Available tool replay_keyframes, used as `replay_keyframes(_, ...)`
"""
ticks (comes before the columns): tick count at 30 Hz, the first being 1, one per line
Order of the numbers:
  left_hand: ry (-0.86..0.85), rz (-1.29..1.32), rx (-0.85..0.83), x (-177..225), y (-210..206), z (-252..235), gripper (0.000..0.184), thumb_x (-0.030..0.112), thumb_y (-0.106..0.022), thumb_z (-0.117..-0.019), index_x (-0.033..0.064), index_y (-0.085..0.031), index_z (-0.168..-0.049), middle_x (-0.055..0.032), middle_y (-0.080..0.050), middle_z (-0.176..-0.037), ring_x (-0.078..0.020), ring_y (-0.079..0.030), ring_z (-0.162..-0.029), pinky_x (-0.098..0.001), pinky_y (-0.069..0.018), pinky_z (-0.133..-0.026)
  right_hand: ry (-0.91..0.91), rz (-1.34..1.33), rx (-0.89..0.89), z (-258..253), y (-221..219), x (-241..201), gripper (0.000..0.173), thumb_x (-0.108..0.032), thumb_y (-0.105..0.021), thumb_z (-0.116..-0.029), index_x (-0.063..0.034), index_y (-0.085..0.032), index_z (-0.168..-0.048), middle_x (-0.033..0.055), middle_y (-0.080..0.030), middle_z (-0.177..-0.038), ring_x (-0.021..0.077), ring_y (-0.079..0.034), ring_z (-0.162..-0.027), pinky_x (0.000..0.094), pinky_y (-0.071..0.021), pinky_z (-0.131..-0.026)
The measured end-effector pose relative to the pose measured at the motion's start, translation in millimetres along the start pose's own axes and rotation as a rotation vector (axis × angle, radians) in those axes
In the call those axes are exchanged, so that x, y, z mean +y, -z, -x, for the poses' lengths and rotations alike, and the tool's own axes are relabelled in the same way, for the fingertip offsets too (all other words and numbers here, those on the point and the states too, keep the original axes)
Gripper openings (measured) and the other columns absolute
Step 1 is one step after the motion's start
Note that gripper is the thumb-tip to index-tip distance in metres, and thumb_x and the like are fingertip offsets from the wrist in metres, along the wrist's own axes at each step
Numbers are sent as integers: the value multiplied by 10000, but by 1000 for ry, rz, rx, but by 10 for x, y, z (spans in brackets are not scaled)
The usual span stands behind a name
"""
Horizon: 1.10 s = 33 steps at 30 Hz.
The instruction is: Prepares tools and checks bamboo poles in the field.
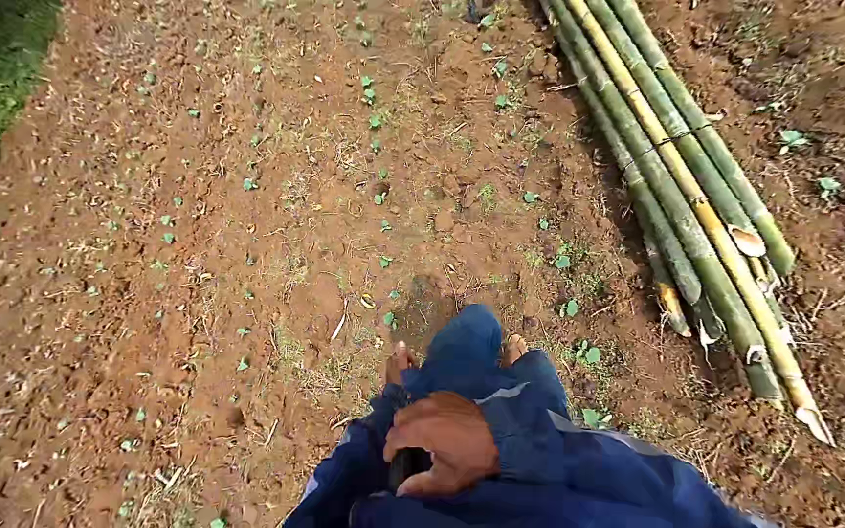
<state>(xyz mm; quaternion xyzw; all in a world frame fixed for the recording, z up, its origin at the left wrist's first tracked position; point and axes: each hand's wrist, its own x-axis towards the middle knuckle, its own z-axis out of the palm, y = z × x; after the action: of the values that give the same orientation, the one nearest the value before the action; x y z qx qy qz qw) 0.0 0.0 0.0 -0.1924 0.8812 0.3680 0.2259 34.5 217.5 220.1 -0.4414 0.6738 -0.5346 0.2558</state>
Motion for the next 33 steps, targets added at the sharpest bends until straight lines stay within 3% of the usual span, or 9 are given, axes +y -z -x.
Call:
replay_keyframes(2,155,-271,-237,45,29,-224,466,327,-511,-1085,-68,-602,-1316,-282,-644,-1298,-389,-617,-1244,-545,-458,-1098,-51,-43,34,130,165,77,433,-343,-640,-1011,-41,-667,-1320,191,-697,-1259,352,-667,-1180,575,-506,-1008)
replay_keyframes(4,57,-490,-612,201,-37,-528,466,249,-499,-1087,-90,-526,-1406,-300,-569,-1400,-393,-556,-1312,-542,-425,-1113,-13,-92,199,298,252,212,448,-295,-603,-1037,8,-625,-1366,204,-669,-1333,339,-653,-1240,528,-502,-1055)
replay_keyframes(6,13,-408,-717,312,-153,-852,434,216,-477,-1089,-86,-540,-1394,-258,-601,-1368,-298,-587,-1271,-455,-446,-1106,26,-115,452,514,219,393,424,-297,-602,-1036,9,-659,-1323,175,-675,-1338,276,-648,-1261,436,-512,-1074)
replay_keyframes(9,192,-48,-635,898,-295,-1027,259,215,-518,-1059,-19,-604,-1126,-89,-602,-965,-118,-565,-837,-296,-494,-782,-190,-122,783,1068,73,575,463,-417,-591,-1032,-50,-691,-1297,102,-701,-1306,162,-644,-1245,349,-518,-1078)
replay_keyframes(13,76,-388,-832,1941,-298,-1072,560,404,-636,-982,49,-554,-1408,-199,-627,-1277,-283,-614,-1133,-503,-499,-979,-491,-297,1045,1582,-276,572,434,-277,-638,-1010,77,-655,-1261,187,-716,-1197,174,-699,-1106,351,-567,-1002)
replay_keyframes(17,-308,-828,-950,2596,-478,-868,1035,505,-765,-845,107,-233,-1639,-261,-538,-1466,-409,-543,-1345,-635,-428,-1104,-558,-327,1192,1515,-393,649,392,-204,-623,-1014,110,-624,-1248,180,-720,-1156,150,-704,-1072,330,-574,-981)
replay_keyframes(27,-528,-1283,-925,2690,-1022,-669,1098,575,-790,-822,-14,-276,-1593,-323,-421,-1529,-447,-424,-1426,-613,-366,-1146,-698,98,1079,1059,41,840,401,-318,-627,-984,-6,-711,-1221,118,-757,-1091,167,-731,-990,336,-591,-909)
replay_keyframes(30,-606,-1318,-933,2215,-1021,-1226,948,730,-625,-864,-87,-583,-1343,-322,-608,-1329,-461,-579,-1268,-670,-443,-1047,-734,228,878,781,331,890,386,-340,-611,-982,-72,-726,-1235,105,-757,-1140,272,-739,-1037,494,-599,-889)
replay_keyframes(33,-249,-1086,-1069,2284,-713,-1210,774,558,-658,-946,-92,-571,-1356,-299,-590,-1369,-417,-562,-1301,-606,-409,-1104,-716,229,731,451,558,827,364,-222,-659,-952,-108,-705,-1294,126,-728,-1226,322,-707,-1126,548,-570,-944)
